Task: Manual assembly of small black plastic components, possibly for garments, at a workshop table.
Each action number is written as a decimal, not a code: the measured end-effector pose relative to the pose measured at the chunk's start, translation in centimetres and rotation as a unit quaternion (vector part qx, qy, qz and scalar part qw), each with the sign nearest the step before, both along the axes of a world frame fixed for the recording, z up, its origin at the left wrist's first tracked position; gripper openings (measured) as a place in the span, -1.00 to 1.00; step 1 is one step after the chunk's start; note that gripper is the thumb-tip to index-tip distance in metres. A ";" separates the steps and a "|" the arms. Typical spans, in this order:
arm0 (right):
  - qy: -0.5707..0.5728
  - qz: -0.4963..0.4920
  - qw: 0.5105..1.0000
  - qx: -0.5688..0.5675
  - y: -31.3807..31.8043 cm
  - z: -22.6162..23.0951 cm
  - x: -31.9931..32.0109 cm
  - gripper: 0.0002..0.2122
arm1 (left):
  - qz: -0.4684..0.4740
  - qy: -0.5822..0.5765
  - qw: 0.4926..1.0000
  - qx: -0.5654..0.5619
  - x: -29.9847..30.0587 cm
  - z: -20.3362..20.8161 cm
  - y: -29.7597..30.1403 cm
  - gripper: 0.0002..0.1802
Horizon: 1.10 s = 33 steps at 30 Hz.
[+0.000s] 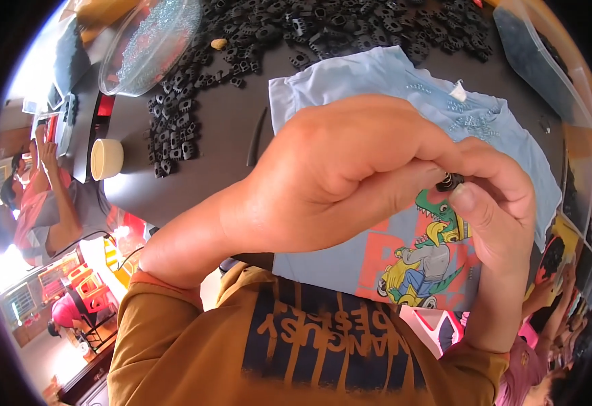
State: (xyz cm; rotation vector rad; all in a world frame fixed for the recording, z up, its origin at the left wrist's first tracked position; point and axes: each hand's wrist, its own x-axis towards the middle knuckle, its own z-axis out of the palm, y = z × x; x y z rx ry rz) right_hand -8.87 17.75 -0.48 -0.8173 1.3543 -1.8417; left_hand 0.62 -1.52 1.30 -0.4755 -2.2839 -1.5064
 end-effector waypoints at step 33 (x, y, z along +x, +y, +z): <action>-0.015 -0.077 0.997 0.025 0.0 1.1 0.5 -0.83 | 0.379 -0.078 0.875 -0.292 5.3 -1.1 -8.1 -0.84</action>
